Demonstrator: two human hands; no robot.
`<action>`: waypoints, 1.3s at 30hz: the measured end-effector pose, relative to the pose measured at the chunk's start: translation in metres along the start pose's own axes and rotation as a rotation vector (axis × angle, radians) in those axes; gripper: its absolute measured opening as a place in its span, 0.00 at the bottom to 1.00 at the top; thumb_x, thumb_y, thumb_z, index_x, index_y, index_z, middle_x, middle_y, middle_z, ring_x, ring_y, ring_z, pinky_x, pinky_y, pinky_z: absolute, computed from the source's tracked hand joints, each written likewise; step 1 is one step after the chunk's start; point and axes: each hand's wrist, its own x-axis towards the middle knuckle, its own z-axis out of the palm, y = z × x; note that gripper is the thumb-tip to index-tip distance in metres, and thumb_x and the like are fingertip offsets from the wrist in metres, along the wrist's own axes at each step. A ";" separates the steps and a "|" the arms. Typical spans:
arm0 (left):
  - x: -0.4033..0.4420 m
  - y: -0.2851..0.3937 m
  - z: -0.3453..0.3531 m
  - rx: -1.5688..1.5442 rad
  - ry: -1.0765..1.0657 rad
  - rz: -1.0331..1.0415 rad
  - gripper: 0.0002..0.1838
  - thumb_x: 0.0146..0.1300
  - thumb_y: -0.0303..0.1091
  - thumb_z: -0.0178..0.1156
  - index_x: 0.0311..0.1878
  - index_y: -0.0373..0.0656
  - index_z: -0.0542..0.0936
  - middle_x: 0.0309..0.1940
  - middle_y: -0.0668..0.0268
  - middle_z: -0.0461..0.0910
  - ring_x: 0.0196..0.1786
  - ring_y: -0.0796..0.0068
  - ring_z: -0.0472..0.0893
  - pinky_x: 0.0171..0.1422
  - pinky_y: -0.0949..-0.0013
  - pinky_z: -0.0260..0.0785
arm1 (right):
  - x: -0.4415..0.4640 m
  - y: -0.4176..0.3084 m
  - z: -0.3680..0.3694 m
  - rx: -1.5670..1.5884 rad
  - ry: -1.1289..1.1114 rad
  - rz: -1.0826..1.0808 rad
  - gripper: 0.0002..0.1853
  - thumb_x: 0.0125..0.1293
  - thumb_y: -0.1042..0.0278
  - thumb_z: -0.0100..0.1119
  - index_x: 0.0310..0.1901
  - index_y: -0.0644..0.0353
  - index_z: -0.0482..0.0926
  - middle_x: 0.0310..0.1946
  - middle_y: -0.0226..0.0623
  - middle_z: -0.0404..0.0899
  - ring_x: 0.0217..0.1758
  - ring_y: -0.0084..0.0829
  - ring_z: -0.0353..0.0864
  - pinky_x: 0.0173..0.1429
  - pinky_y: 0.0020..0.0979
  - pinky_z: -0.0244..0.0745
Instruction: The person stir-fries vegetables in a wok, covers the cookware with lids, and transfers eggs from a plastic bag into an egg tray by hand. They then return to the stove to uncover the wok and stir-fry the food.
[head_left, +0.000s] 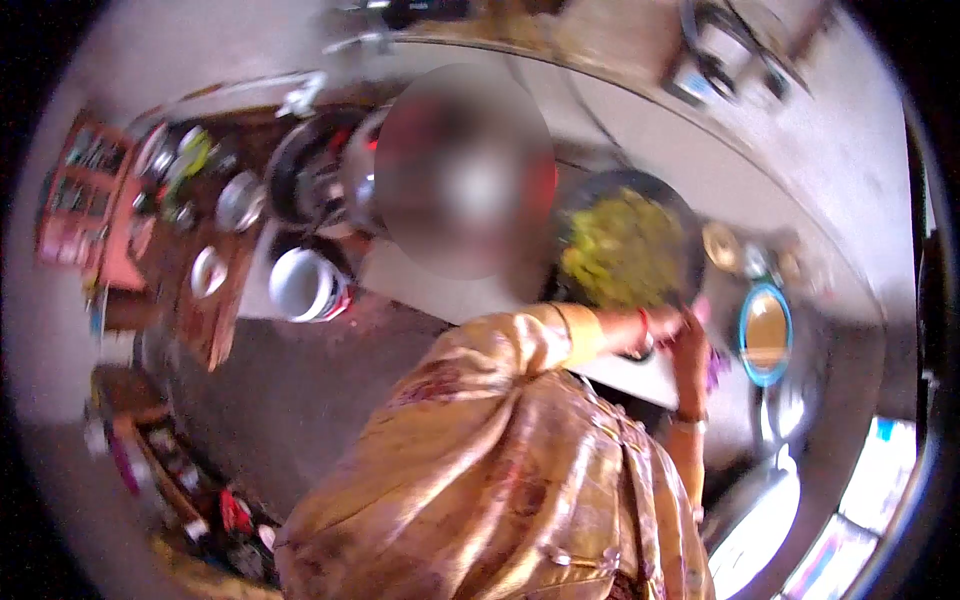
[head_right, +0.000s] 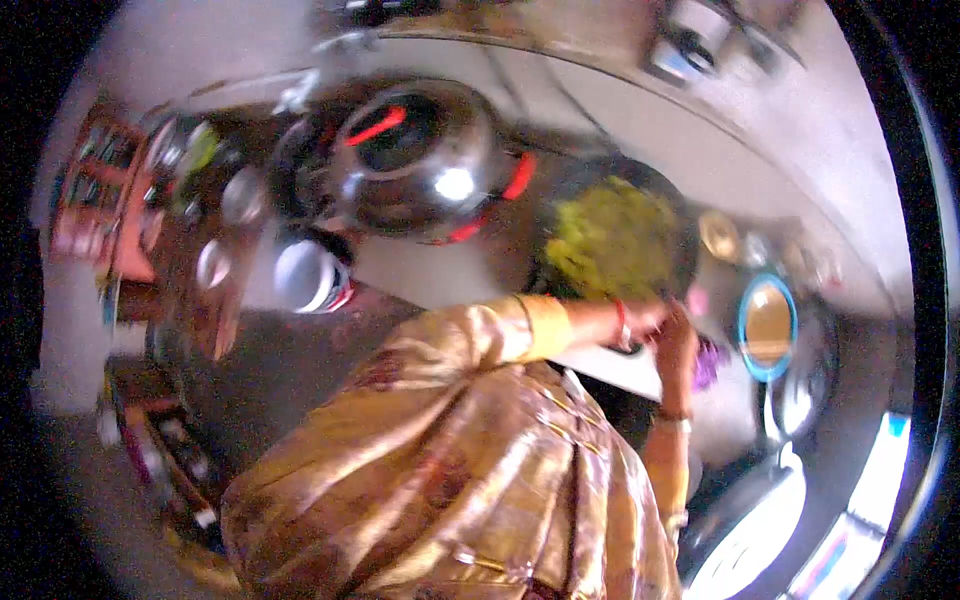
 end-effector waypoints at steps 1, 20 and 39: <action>-0.043 0.036 0.013 -0.127 0.107 -0.075 0.18 0.69 0.46 0.43 0.34 0.48 0.79 0.30 0.69 0.80 0.30 0.75 0.75 0.34 0.71 0.68 | 0.011 0.016 -0.008 -0.449 -0.001 -0.199 0.15 0.73 0.70 0.43 0.52 0.70 0.76 0.37 0.33 0.79 0.36 0.21 0.75 0.37 0.25 0.74; -0.120 0.058 0.009 -0.335 0.135 -0.060 0.15 0.72 0.49 0.45 0.41 0.51 0.76 0.32 0.72 0.78 0.33 0.78 0.76 0.41 0.69 0.71 | -0.014 -0.018 0.029 -0.732 -0.040 -0.334 0.18 0.63 0.69 0.52 0.55 0.64 0.74 0.39 0.53 0.81 0.43 0.47 0.82 0.44 0.40 0.77; -0.204 0.053 0.025 -0.537 -0.082 -0.191 0.16 0.71 0.48 0.46 0.50 0.49 0.75 0.44 0.67 0.80 0.46 0.70 0.78 0.53 0.61 0.70 | -0.073 -0.093 0.045 -0.721 -0.434 -0.205 0.21 0.58 0.73 0.56 0.54 0.65 0.72 0.37 0.51 0.81 0.41 0.48 0.81 0.42 0.38 0.76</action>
